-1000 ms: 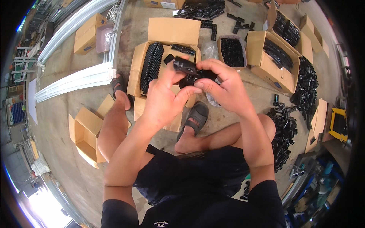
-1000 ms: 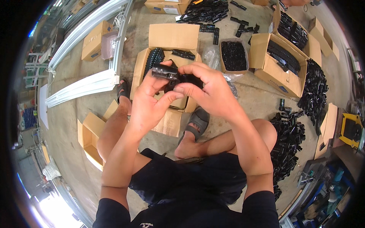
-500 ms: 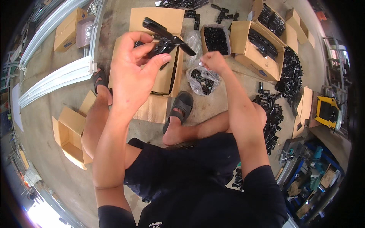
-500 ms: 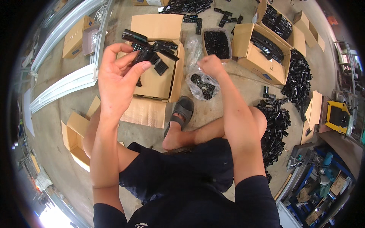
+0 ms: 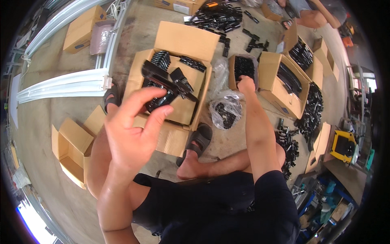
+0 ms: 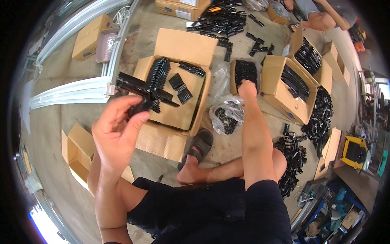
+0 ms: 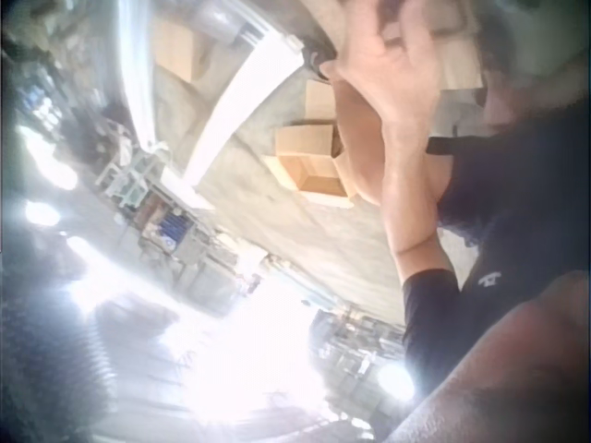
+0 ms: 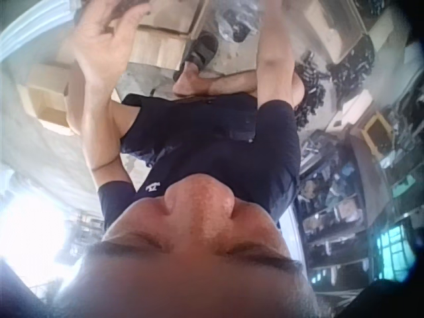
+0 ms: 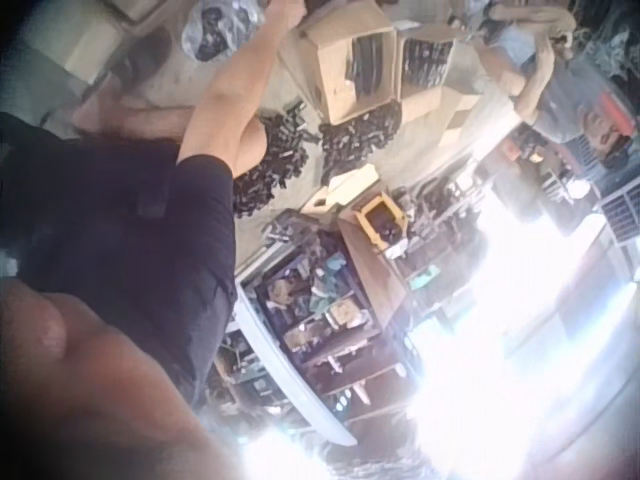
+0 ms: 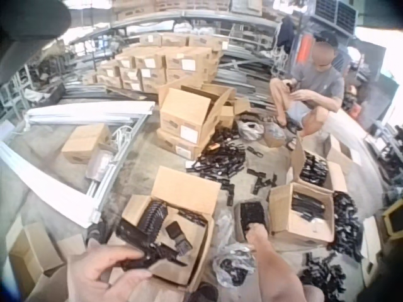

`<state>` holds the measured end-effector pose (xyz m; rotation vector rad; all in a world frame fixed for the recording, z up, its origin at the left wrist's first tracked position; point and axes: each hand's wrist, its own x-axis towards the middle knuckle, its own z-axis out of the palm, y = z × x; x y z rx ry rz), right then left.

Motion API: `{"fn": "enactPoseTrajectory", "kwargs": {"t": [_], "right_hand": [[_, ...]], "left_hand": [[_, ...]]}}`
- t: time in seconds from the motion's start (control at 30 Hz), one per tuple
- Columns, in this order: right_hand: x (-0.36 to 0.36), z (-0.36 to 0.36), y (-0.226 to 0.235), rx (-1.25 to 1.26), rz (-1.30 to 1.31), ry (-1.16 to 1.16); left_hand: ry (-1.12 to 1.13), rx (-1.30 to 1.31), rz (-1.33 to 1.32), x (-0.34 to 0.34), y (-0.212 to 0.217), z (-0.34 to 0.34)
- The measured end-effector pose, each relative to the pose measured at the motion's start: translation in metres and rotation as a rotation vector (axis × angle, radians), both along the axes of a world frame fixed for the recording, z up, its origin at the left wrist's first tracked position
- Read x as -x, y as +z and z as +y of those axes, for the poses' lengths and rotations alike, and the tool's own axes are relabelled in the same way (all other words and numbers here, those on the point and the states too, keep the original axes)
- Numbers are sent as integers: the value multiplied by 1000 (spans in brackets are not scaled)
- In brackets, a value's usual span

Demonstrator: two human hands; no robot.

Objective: The person sits on the floor and assembles small black plastic components by hand. They pick up individual parts from cardboard boxes, snap them together to form larger units, and place the finished assemblies into a box.

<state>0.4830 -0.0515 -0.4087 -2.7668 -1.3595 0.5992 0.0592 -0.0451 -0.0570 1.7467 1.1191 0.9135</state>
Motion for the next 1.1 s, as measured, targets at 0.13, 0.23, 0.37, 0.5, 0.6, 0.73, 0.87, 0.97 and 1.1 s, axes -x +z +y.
{"fn": "enactPoseTrajectory", "kwargs": {"t": [0.13,0.23,0.37,0.5,0.6,0.73,0.87,0.97,1.1], "right_hand": [[-2,17,-18,33,-26,-3],[-17,9,-31,-50,-71,50],[5,10,3,-133,-8,-9],[7,7,41,-512,136,-67],[7,19,102,-679,360,-102],[70,1,242,-858,1154,-284],[135,-61,318,-956,999,-8],[178,-86,304,-1168,887,51],[190,-80,291,-1283,280,502]], "left_hand": [[43,0,-9,-1,0,4],[-28,2,-52,-7,-3,13],[-35,-38,20,-13,-10,18],[-81,-153,208,-29,-6,18],[-100,-244,245,-43,-11,16],[-104,-421,314,-41,-27,13],[-120,-429,382,-46,-28,3],[-142,-414,398,-54,-34,-6],[-142,-423,471,-52,-40,-15]]}}
